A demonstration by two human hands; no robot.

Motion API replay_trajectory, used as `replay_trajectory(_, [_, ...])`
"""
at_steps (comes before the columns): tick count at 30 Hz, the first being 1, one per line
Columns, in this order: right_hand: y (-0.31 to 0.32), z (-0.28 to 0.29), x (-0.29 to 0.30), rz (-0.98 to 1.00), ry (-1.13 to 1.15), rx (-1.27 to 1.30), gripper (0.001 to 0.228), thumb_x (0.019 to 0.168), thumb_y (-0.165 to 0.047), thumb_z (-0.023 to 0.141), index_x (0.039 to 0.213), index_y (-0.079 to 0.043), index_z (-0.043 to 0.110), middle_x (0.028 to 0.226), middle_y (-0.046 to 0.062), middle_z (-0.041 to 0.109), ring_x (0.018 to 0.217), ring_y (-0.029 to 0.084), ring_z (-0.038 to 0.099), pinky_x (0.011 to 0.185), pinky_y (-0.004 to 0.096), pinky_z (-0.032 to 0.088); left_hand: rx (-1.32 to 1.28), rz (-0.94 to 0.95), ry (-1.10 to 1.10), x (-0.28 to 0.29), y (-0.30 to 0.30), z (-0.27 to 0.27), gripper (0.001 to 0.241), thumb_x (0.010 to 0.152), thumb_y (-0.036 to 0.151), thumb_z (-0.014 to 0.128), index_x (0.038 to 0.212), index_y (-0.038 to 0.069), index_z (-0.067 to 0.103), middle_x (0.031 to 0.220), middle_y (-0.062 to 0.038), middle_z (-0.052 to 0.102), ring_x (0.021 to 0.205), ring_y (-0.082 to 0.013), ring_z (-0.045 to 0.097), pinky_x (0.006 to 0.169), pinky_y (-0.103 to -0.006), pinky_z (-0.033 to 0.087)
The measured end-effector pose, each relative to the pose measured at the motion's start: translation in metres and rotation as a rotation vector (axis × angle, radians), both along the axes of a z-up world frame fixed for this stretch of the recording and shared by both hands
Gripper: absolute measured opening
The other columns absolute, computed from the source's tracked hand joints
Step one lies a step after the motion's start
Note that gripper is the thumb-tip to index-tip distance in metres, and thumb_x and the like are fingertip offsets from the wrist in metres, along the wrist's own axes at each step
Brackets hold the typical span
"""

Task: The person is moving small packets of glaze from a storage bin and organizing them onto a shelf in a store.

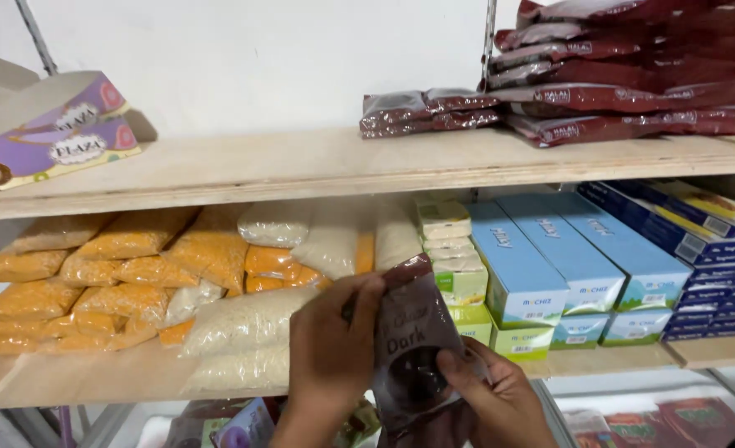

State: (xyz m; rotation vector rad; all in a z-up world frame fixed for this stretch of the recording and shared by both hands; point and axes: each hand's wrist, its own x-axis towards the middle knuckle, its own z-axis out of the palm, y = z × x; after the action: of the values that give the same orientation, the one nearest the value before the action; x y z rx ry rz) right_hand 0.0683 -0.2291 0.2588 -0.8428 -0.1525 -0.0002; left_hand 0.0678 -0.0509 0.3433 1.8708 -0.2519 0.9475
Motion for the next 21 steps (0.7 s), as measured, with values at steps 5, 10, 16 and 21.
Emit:
replay_trajectory(5, [-0.014,0.071,0.006,-0.1,-0.176,-0.076,0.035,0.098,-0.023,0.062,0.119,0.004,0.065,0.098,0.014,0.076,0.083,0.021,0.071,0.075,0.035,0.057,-0.592,-0.655,0.285,0.021,-0.028,0.041,0.034,0.1,0.029,0.062,0.103,-0.003,0.074,0.087,-0.009,0.076,0.075,-0.0135,0.066,0.071,-0.0307,0.054])
replay_trajectory(10, [-0.023,0.157,0.007,-0.155,-0.195,-0.262,0.037,0.101,-0.034,0.057,0.115,-0.001,0.069,0.088,0.012,0.075,0.067,0.02,0.067,0.061,0.034,0.054,-0.386,-0.659,0.117,0.019,-0.045,0.085,0.036,0.101,0.031,0.058,0.104,-0.003,0.071,0.089,-0.008,0.077,0.077,-0.0121,0.068,0.072,-0.0296,0.057])
replay_trajectory(16, [-0.043,0.227,0.044,-0.309,-0.251,-0.713,0.037,0.099,-0.035,0.063,0.093,0.001,0.068,0.073,0.01,0.059,0.056,0.015,0.047,0.049,0.032,0.038,-0.195,-0.49,0.04,0.05,-0.044,0.165,0.035,0.097,0.03,0.061,0.108,-0.001,0.073,0.092,-0.008,0.08,0.08,-0.016,0.073,0.073,-0.0327,0.058])
replay_trajectory(21, [-0.033,0.293,0.058,-0.599,-0.141,-1.075,0.047,0.101,-0.046,0.065,0.089,0.0,0.067,0.063,0.019,0.048,0.043,0.025,0.032,0.038,0.042,0.024,-0.177,-0.459,0.209,0.115,-0.054,0.213,0.041,0.102,0.035,0.055,0.117,0.0,0.068,0.103,-0.011,0.075,0.087,-0.0206,0.071,0.078,-0.0369,0.057])
